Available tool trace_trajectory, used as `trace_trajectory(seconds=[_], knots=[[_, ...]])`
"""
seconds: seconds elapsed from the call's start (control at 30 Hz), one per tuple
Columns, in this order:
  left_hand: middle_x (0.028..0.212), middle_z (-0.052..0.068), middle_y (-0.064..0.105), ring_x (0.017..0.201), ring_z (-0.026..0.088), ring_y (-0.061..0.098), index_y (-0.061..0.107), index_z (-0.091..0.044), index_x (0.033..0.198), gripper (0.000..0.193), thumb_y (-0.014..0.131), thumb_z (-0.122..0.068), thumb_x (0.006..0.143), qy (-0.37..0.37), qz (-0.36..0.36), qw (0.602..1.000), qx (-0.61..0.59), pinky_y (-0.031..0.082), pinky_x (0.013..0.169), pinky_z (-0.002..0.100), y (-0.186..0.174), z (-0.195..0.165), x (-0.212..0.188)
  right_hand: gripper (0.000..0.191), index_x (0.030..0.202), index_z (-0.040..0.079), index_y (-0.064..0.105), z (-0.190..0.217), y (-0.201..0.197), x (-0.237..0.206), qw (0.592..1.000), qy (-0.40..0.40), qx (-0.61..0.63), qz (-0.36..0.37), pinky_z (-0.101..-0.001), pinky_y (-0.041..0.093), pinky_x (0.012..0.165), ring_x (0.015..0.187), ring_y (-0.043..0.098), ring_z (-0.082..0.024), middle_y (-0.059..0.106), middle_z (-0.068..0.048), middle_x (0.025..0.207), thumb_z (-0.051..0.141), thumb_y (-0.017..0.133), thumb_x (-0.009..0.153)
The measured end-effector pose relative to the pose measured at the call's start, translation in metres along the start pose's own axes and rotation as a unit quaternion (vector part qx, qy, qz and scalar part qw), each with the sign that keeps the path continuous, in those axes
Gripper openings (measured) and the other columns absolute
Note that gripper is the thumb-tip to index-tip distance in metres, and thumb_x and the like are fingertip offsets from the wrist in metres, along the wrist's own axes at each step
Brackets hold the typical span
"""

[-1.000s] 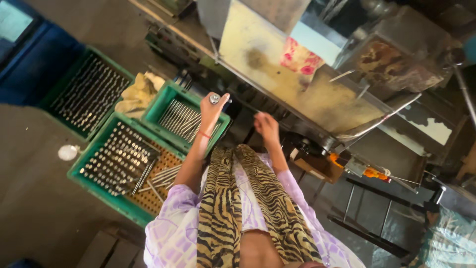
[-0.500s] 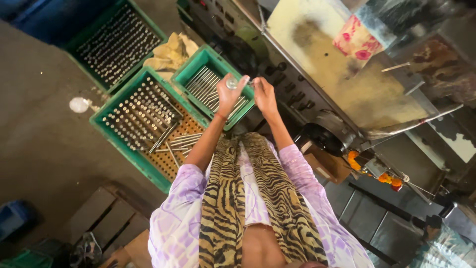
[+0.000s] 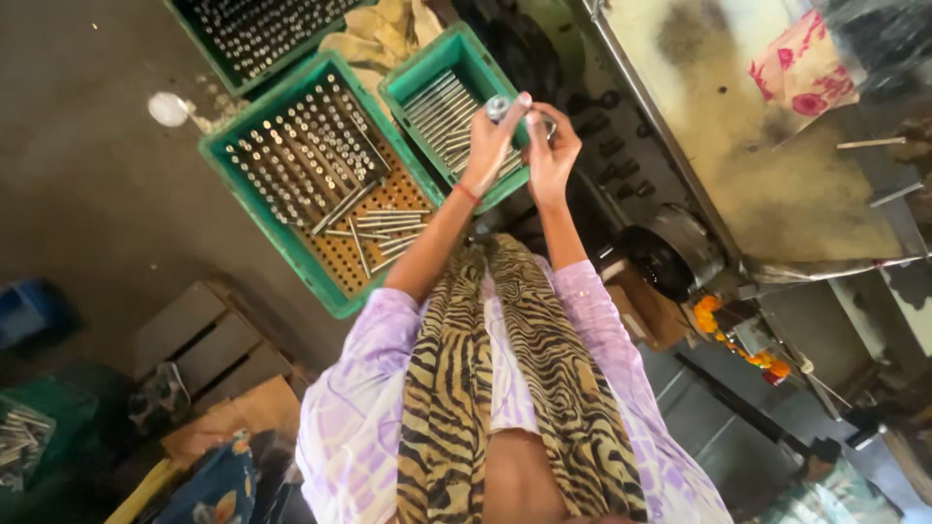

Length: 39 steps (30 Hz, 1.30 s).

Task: The person repeatedly picks metal rods from a green crate, places them against a rotating grinding wheel, and then returns them to the crate. The process is repeated for multiple rods throughout the clip.

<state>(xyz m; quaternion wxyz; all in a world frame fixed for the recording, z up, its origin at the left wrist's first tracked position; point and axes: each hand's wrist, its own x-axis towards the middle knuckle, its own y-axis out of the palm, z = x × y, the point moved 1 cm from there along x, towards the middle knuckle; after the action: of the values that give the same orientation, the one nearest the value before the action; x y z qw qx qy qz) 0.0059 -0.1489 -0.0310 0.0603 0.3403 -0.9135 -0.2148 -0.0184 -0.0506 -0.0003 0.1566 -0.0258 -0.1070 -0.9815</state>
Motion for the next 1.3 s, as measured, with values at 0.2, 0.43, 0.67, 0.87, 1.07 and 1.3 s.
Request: trace_trajectory(seconds=[0.2,0.43,0.67,0.87,1.07,1.3], knots=[[0.086,0.02,0.069,0.079,0.038,0.066,0.063,-0.003,0.097,0.025,0.071,-0.027,0.097,0.007,0.127,0.875,0.467,0.051,0.071,0.049,-0.02,0.033,-0.031,0.021,0.114,-0.001,0.069,0.021,-0.015,0.018,0.983,-0.051,0.144,-0.097,-0.0252,0.03,0.041,0.047,0.04,-0.005,0.056,0.001,0.075,0.016,0.074,0.102],[0.09,0.022,0.07,0.087,0.045,0.066,0.064,-0.005,0.102,0.011,0.06,-0.014,0.098,0.05,0.175,0.873,0.453,0.05,0.076,0.055,-0.059,0.055,-0.035,0.023,0.116,-0.001,0.066,0.036,-0.069,-0.023,0.984,-0.081,0.07,-0.142,-0.0249,0.028,0.042,0.045,0.031,-0.004,0.045,0.003,0.067,0.018,0.071,0.104],[0.081,0.019,0.07,0.078,0.043,0.068,0.067,-0.006,0.096,0.022,0.06,-0.003,0.075,0.2,0.246,0.803,0.505,0.054,0.07,0.053,-0.103,0.058,-0.049,0.025,0.117,-0.003,0.067,0.004,-0.097,-0.062,0.986,-0.035,0.024,-0.163,-0.0273,0.033,0.045,0.047,0.034,-0.006,0.049,0.001,0.067,0.018,0.073,0.105],[0.085,0.018,0.07,0.077,0.036,0.07,0.069,-0.007,0.096,0.015,0.062,-0.019,0.09,-0.14,0.024,0.695,0.705,0.058,0.068,0.048,-0.22,0.012,-0.066,0.028,0.118,-0.003,0.066,0.007,-0.125,-0.087,0.981,-0.033,-0.068,-0.176,-0.0261,0.035,0.047,0.05,0.038,-0.006,0.054,0.0,0.076,0.021,0.073,0.105],[0.109,0.019,0.066,0.101,0.044,0.062,0.066,-0.005,0.127,0.037,0.052,-0.019,0.096,-0.054,-0.113,0.617,0.777,0.053,0.082,0.056,-0.267,-0.023,-0.094,0.025,0.116,0.0,0.068,0.009,-0.125,-0.097,0.983,-0.007,-0.044,-0.176,-0.0243,0.037,0.047,0.047,0.037,-0.004,0.048,0.003,0.068,0.022,0.072,0.105],[0.123,0.015,0.065,0.122,0.041,0.057,0.071,-0.013,0.11,0.025,0.053,-0.024,0.097,-0.079,-0.017,0.554,0.829,0.051,0.089,0.056,-0.254,-0.016,-0.072,0.02,0.115,-0.001,0.069,0.003,-0.116,-0.107,0.984,-0.003,-0.077,-0.16,-0.0231,0.036,0.048,0.054,0.043,-0.004,0.056,0.002,0.077,0.016,0.072,0.104]])
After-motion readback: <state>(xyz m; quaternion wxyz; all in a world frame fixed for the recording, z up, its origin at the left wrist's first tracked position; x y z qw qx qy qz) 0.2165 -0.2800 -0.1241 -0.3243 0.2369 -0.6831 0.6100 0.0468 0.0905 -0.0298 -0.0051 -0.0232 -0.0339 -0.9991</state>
